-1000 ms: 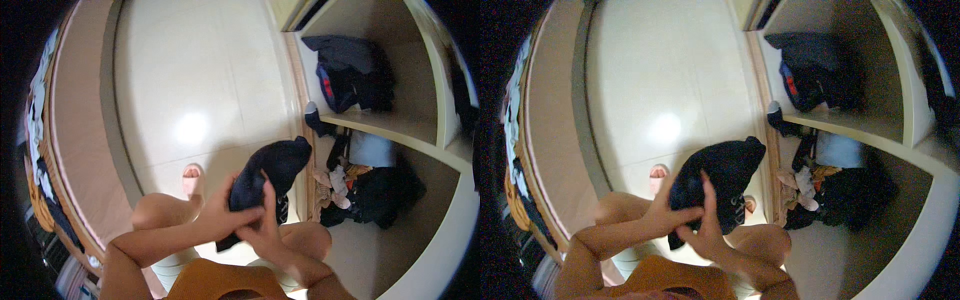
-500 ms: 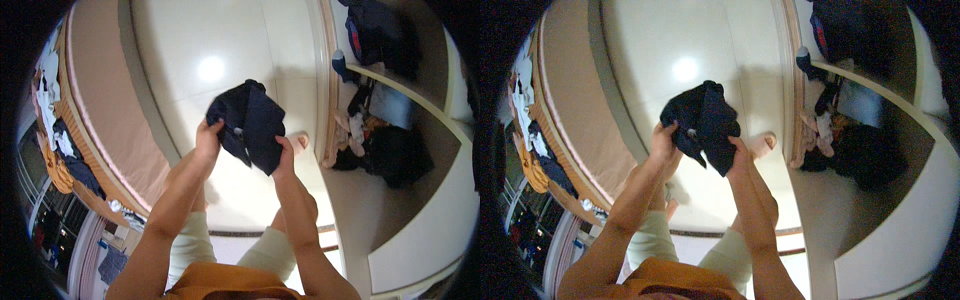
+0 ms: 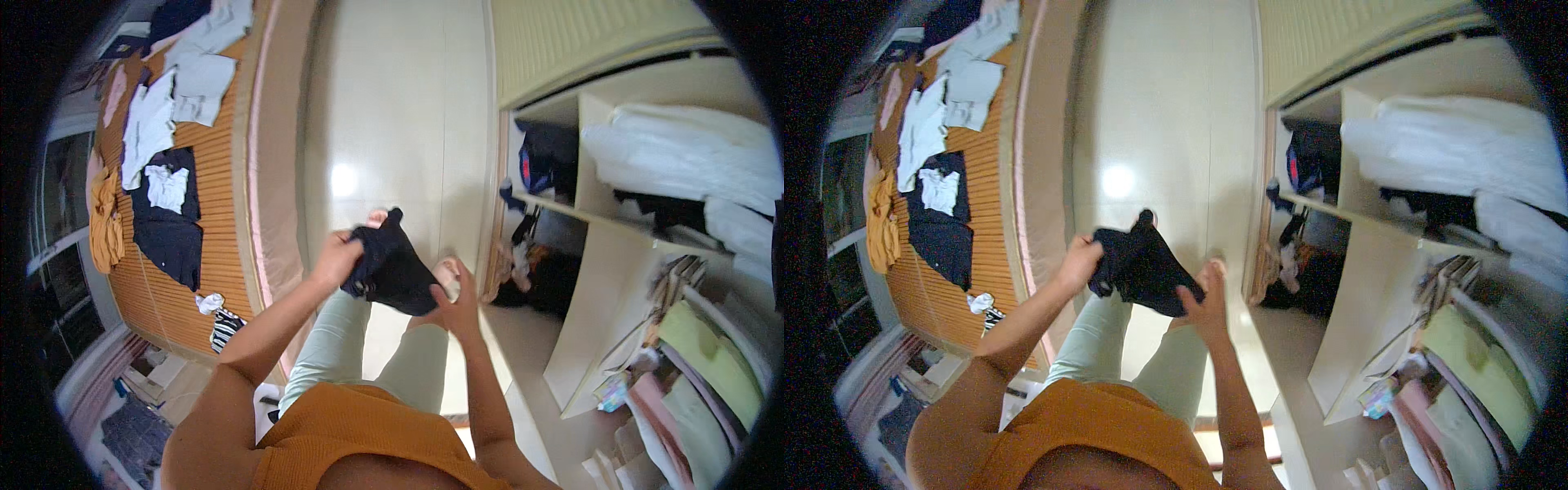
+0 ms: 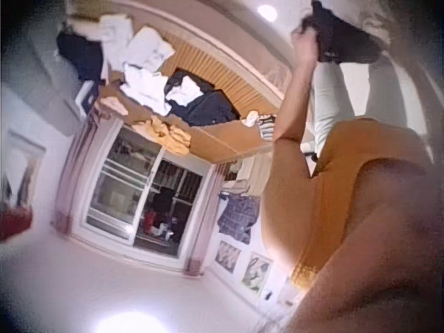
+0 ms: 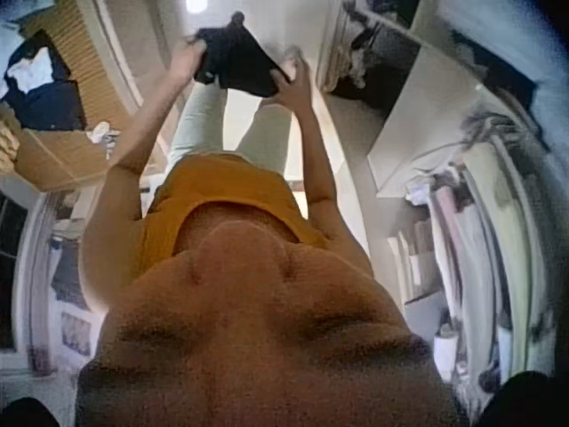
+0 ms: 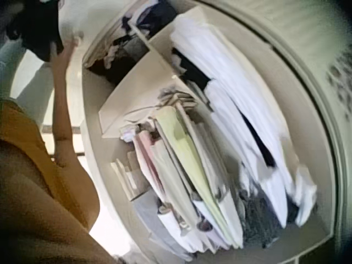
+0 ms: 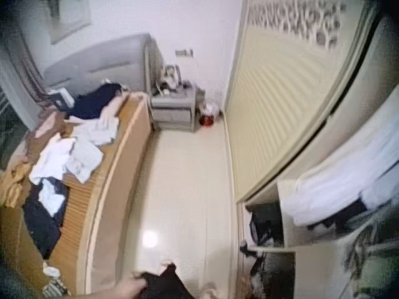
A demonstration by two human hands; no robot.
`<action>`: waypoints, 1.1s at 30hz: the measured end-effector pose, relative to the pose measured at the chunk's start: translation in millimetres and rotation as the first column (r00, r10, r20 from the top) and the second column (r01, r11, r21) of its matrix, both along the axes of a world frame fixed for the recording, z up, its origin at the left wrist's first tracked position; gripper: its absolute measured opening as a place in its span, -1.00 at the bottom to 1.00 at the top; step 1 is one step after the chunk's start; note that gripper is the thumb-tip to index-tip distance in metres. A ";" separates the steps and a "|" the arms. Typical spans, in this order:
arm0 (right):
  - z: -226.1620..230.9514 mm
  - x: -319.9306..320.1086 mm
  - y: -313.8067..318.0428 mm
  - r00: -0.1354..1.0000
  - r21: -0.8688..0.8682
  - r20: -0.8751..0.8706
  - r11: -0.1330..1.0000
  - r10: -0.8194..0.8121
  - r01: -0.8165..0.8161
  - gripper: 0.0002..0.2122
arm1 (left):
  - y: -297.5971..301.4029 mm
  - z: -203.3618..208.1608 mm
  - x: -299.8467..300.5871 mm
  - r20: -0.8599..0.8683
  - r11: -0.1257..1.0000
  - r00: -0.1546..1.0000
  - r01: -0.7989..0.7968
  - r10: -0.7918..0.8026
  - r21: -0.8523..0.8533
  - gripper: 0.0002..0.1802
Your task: The person takes items from a desk drawer and organizes them into black and blue bags, puts a blue bag on a desk, and then retrieves a dark shirt from a wardrobe and lays it flat on a bed.
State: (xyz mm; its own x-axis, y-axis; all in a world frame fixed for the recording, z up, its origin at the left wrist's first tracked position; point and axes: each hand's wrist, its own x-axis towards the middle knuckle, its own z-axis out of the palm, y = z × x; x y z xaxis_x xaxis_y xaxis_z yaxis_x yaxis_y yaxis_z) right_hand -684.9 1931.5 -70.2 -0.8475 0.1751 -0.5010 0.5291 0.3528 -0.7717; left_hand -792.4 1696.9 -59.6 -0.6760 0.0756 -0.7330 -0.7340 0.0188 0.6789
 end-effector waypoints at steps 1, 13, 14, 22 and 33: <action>47.6 -29.9 -24.1 0.978 -0.453 0.072 0.867 -0.197 0.208 -0.32 | 5.4 23.4 2.4 -0.052 0.996 0.994 0.089 -0.091 -0.030 -0.82; 216.7 -90.2 -66.2 0.541 0.086 -0.429 0.629 0.723 -0.773 -0.80 | -27.5 248.4 32.7 -0.527 0.592 0.394 0.055 -0.753 -0.804 -0.79; 231.4 -88.9 -69.7 0.505 0.118 -0.315 0.561 0.803 -0.819 -0.83 | -39.3 253.4 38.4 -0.538 0.562 0.369 -0.049 -0.758 -0.826 -0.78; 247.9 -66.7 -130.2 0.792 -0.423 -0.433 0.680 0.429 -0.599 -0.87 | -29.1 244.3 99.1 -0.749 0.738 0.604 -0.631 0.273 -0.240 -0.80; 236.4 -51.6 -218.1 0.303 0.181 -0.383 0.392 0.873 -0.902 -0.65 | -105.2 211.4 122.8 -0.505 0.872 0.813 -0.441 0.289 -0.211 -0.69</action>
State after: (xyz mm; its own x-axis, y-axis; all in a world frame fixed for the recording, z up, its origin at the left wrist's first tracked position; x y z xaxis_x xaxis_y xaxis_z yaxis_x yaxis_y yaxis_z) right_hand -736.6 1713.4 166.3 -0.5692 -0.8163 -0.0978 -0.3959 0.3764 -0.8376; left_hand -669.6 1591.7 151.8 -0.8614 -0.4183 -0.2881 -0.3475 0.0717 0.9349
